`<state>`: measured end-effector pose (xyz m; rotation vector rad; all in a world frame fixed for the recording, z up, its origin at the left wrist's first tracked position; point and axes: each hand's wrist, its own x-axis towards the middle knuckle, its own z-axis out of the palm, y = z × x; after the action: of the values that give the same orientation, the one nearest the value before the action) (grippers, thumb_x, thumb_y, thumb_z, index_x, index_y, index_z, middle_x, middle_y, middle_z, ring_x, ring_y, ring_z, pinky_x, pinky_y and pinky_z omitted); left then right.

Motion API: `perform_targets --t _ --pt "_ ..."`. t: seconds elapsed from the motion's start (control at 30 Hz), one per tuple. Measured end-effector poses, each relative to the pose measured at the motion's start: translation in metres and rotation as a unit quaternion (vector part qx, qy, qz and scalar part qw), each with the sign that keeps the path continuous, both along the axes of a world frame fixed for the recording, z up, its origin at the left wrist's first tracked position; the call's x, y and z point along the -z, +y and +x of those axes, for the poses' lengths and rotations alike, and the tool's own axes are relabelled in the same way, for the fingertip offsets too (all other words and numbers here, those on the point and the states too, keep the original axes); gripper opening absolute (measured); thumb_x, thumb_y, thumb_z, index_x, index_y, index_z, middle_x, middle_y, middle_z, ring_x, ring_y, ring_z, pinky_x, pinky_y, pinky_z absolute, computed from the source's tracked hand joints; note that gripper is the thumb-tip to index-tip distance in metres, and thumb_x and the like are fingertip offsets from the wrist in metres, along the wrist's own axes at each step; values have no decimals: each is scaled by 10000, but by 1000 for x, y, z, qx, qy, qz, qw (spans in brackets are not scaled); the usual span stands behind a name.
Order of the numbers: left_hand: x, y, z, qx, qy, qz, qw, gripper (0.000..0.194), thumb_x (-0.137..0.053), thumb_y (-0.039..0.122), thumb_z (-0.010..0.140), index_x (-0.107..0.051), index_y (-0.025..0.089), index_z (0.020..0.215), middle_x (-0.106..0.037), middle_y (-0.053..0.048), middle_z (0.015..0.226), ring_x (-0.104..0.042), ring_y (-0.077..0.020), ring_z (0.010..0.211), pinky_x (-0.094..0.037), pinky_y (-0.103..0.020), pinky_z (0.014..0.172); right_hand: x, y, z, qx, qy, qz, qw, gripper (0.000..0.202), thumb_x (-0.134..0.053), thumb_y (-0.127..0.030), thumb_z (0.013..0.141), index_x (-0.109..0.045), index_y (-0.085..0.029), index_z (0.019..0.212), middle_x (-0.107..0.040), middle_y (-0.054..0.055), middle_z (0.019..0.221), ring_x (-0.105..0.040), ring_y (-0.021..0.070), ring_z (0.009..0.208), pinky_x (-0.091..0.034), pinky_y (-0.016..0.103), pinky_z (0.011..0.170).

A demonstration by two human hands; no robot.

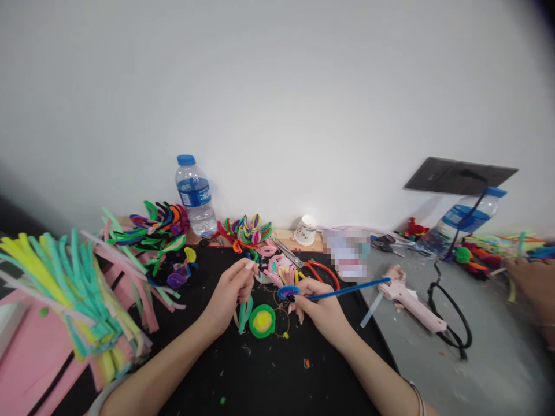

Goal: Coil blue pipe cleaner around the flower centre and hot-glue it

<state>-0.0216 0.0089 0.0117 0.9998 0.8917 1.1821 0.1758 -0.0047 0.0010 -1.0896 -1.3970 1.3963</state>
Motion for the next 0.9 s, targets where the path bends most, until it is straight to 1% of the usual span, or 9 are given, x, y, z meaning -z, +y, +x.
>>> perform_targets --t 0.1,0.17,0.2,0.27,0.4,0.5,0.6,0.67,0.9 --pt "-3 -4 0 10 131 79 988 217 -466 354 861 -619 200 872 -319 74 498 -356 -95 444 -303 -188 442 0 0 0 -2 4 2 1000 155 -635 -286 730 -555 -169 666 -627 -17 550 -478 77 370 -391 201 390" --pt "-6 -6 1 42 200 143 968 224 -470 315 859 -662 207 899 -506 9 606 -526 -160 659 -408 -245 627 0 -1 0 -8 4 3 1000 153 -633 -285 734 -558 -168 670 -628 -17 549 -478 77 368 -397 202 394" --pt "-7 -7 1 59 225 165 959 242 -458 303 862 -674 208 912 -560 -15 673 -548 -185 745 -411 -266 694 -1 -1 -1 -10 5 5 1000 156 -634 -289 735 -558 -168 671 -629 -17 549 -479 78 366 -399 203 394" --pt "-7 -9 2 89 276 188 938 257 -462 288 851 -676 204 965 -565 -14 672 -533 -182 701 -402 -266 656 -2 -1 -1 -11 7 8 1000 165 -637 -299 733 -560 -168 669 -628 -16 552 -482 80 366 -402 206 392" --pt "-3 -11 4 105 361 227 898 297 -552 217 761 -647 179 1040 -441 46 575 -364 -115 517 -295 -224 496 -2 -1 0 -10 12 13 1000 168 -643 -303 734 -568 -165 673 -621 -15 559 -486 83 376 -401 206 388" --pt "-3 -11 7 116 374 254 884 242 -580 213 746 -659 180 973 -459 45 599 -348 -108 528 -271 -219 495 -1 -1 0 -10 17 13 1000 160 -650 -293 730 -574 -163 676 -614 -16 559 -489 84 384 -403 205 391" --pt "-3 -10 8 136 374 267 878 120 -575 251 780 -663 176 812 -524 25 641 -422 -123 580 -305 -226 541 -1 -2 -1 -23 25 8 999 160 -650 -294 731 -577 -164 675 -612 -16 558 -493 83 385 -407 204 394" --pt "-2 -9 8 145 369 275 876 160 -549 259 807 -636 171 706 -536 15 650 -461 -136 620 -334 -233 584 -2 -2 -2 -29 25 4 999 160 -649 -295 734 -576 -166 673 -615 -15 559 -493 82 380 -406 204 392" --pt "1 -5 4 133 327 223 909 233 -458 273 853 -517 175 650 -459 28 640 -431 -136 612 -339 -233 578 -2 -1 0 -15 22 6 1000 158 -650 -281 739 -570 -160 678 -624 -14 556 -481 78 380 -391 195 388"
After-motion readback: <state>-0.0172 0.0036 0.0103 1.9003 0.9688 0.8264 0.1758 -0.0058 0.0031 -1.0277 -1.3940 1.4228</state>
